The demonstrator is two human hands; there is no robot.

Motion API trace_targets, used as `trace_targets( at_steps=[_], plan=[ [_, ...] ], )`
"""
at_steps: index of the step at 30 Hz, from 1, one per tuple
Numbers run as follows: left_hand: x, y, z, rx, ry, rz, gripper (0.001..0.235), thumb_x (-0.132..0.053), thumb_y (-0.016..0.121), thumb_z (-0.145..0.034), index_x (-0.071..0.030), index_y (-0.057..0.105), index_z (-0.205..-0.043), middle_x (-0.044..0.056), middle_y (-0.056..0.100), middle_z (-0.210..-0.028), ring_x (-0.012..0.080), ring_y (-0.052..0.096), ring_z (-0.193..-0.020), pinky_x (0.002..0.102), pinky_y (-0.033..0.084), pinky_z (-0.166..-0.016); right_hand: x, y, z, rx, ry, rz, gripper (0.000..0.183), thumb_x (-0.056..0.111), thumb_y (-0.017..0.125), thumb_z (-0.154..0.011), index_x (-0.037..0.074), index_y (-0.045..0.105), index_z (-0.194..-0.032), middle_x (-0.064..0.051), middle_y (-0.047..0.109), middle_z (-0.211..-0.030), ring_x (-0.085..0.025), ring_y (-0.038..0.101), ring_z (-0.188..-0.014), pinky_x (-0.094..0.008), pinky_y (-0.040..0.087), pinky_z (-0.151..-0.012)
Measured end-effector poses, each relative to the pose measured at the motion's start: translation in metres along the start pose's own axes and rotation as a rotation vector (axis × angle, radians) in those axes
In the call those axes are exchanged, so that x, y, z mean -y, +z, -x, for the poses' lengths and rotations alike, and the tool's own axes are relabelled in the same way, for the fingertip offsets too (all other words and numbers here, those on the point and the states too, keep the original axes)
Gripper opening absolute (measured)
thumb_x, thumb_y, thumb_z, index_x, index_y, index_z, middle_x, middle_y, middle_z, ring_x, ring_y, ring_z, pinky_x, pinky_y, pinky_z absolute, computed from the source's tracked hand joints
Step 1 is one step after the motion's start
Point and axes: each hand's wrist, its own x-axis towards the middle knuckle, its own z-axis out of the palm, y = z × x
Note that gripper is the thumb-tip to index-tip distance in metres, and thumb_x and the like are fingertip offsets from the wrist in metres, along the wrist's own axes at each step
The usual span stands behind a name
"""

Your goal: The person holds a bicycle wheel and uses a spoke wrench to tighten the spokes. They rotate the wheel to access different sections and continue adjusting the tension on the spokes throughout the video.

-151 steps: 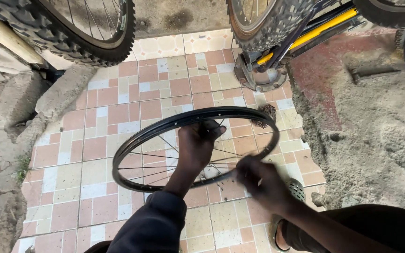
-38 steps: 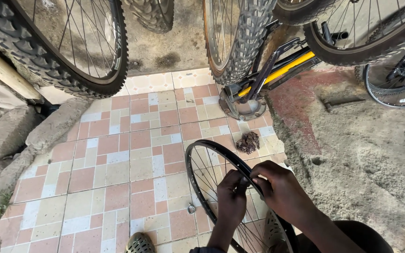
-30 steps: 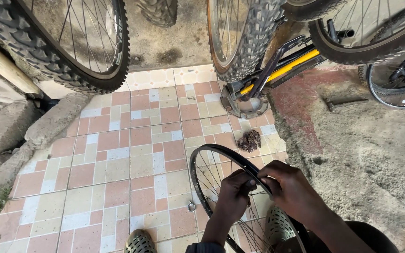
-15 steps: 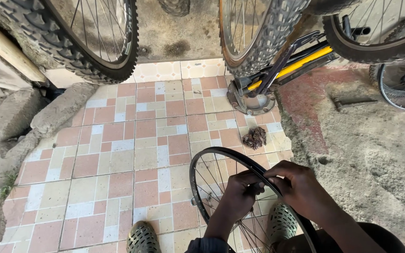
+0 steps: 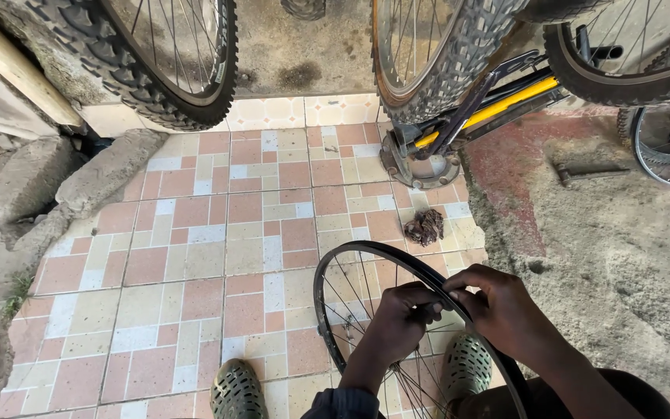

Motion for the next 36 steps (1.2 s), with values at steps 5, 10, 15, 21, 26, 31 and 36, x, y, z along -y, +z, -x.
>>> trace_targets(
  at_steps=[5,10,15,21,26,31,36],
  plan=[
    [0.006,-0.001,0.0,-0.009,0.035,-0.005,0.025,0.01,0.061,-0.092,-0.006,0.077,-0.103,0.007,0.069,-0.087,0.0164,0.064,-0.078,0.031,0.052,-0.071,-0.004,0.002,-0.001,0.009,-0.024,-0.012,0.017,0.006,0.075,-0.086,0.014,0.084,-0.098,0.002,0.085,-0.092,-0.01,0.075,-0.069,-0.026,0.055,-0.061],
    [0.006,-0.001,0.0,0.001,0.02,0.004,0.021,0.007,0.063,-0.095,-0.006,0.078,-0.103,0.006,0.067,-0.083,0.0161,0.06,-0.076,0.031,0.049,-0.068,-0.009,0.003,-0.002,-0.01,-0.086,-0.017,0.02,0.002,0.07,-0.087,0.013,0.083,-0.097,0.001,0.085,-0.09,-0.01,0.078,-0.077,-0.025,0.056,-0.069],
    [0.001,-0.002,0.001,0.002,0.023,-0.019,0.022,0.007,0.063,-0.095,-0.007,0.078,-0.102,0.006,0.068,-0.084,0.0162,0.061,-0.077,0.031,0.05,-0.069,-0.001,0.002,-0.001,0.004,0.038,-0.029,0.018,0.003,0.069,-0.089,0.014,0.081,-0.096,-0.001,0.082,-0.088,-0.016,0.076,-0.054,-0.03,0.062,-0.047],
    [0.005,-0.001,0.001,-0.009,-0.003,-0.044,0.022,0.006,0.063,-0.094,-0.008,0.078,-0.102,0.004,0.068,-0.083,0.015,0.061,-0.076,0.031,0.049,-0.069,0.005,0.001,0.0,0.033,0.128,-0.055,0.014,0.006,0.071,-0.09,0.012,0.081,-0.098,-0.003,0.082,-0.089,-0.02,0.078,-0.056,-0.031,0.068,-0.046],
    [0.003,-0.002,0.001,-0.005,0.018,-0.018,0.026,0.009,0.059,-0.093,-0.008,0.078,-0.101,0.004,0.067,-0.081,0.0146,0.059,-0.075,0.031,0.049,-0.068,0.012,-0.001,0.0,0.023,0.109,-0.041,0.013,0.01,0.071,-0.091,0.012,0.083,-0.096,-0.002,0.084,-0.083,-0.018,0.074,-0.047,-0.029,0.055,-0.047],
    [0.004,-0.002,0.001,0.005,-0.039,-0.032,0.016,0.003,0.066,-0.096,-0.006,0.077,-0.102,0.006,0.071,-0.084,0.0161,0.065,-0.077,0.033,0.052,-0.071,0.022,-0.003,0.001,0.05,0.29,-0.115,0.014,0.007,0.071,-0.094,0.009,0.083,-0.102,-0.007,0.082,-0.089,-0.019,0.074,-0.061,-0.034,0.071,-0.055],
    [0.01,-0.002,0.001,0.01,-0.035,-0.013,0.012,-0.001,0.067,-0.097,-0.006,0.077,-0.097,0.005,0.07,-0.078,0.0133,0.063,-0.072,0.031,0.051,-0.069,0.021,-0.004,-0.001,0.05,0.28,-0.107,0.013,0.005,0.074,-0.091,0.006,0.085,-0.099,-0.006,0.087,-0.087,-0.02,0.071,-0.053,-0.031,0.057,-0.051]
  ],
)
